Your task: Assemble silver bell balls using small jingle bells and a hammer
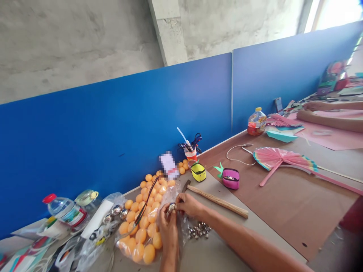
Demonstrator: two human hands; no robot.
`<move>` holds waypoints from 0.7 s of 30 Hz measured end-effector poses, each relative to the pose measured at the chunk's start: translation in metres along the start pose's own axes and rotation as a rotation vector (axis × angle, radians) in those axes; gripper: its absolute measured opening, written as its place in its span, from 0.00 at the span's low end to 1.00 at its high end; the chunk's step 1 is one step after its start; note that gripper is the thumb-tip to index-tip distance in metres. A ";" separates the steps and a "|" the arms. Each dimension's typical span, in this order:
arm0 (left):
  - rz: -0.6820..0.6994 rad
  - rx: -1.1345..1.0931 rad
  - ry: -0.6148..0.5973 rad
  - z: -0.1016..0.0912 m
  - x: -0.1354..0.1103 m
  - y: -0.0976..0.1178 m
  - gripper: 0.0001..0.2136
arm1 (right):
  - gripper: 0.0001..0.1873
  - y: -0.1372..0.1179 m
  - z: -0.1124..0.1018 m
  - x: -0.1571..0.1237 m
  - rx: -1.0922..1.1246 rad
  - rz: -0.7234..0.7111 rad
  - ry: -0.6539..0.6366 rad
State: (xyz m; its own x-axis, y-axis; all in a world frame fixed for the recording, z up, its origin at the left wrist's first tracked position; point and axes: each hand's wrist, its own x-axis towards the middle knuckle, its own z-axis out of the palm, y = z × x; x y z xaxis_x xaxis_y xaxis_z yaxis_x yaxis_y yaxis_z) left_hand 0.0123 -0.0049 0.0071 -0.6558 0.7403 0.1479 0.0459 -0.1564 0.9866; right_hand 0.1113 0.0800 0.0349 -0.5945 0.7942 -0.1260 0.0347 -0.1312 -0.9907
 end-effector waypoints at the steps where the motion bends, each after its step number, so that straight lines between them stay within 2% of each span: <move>1: -0.034 -0.046 -0.010 0.002 -0.001 0.002 0.21 | 0.08 -0.002 -0.004 0.000 0.067 0.009 -0.047; 3: -0.115 -0.167 -0.004 0.005 -0.002 0.006 0.21 | 0.06 -0.008 -0.016 -0.001 0.173 -0.004 -0.106; 5: -0.164 -0.281 0.019 0.007 -0.002 0.009 0.21 | 0.04 -0.013 -0.031 0.000 0.106 -0.054 -0.119; 10: -0.200 -0.382 0.024 0.006 0.000 0.009 0.21 | 0.06 -0.017 -0.060 0.004 -0.452 -0.138 -0.131; 14: -0.181 -0.394 0.026 0.004 0.001 0.006 0.20 | 0.09 -0.009 -0.058 0.005 -0.739 -0.166 -0.181; 21: -0.211 -0.390 0.037 0.003 0.002 0.007 0.23 | 0.15 -0.003 -0.045 0.000 -0.922 -0.237 -0.152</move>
State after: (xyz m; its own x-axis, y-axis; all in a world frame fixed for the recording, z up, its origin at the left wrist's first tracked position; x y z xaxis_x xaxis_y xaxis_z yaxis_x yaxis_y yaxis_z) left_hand 0.0131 -0.0024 0.0144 -0.6475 0.7594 -0.0634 -0.3745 -0.2447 0.8943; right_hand 0.1472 0.1064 0.0360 -0.7625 0.6465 0.0263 0.4794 0.5917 -0.6481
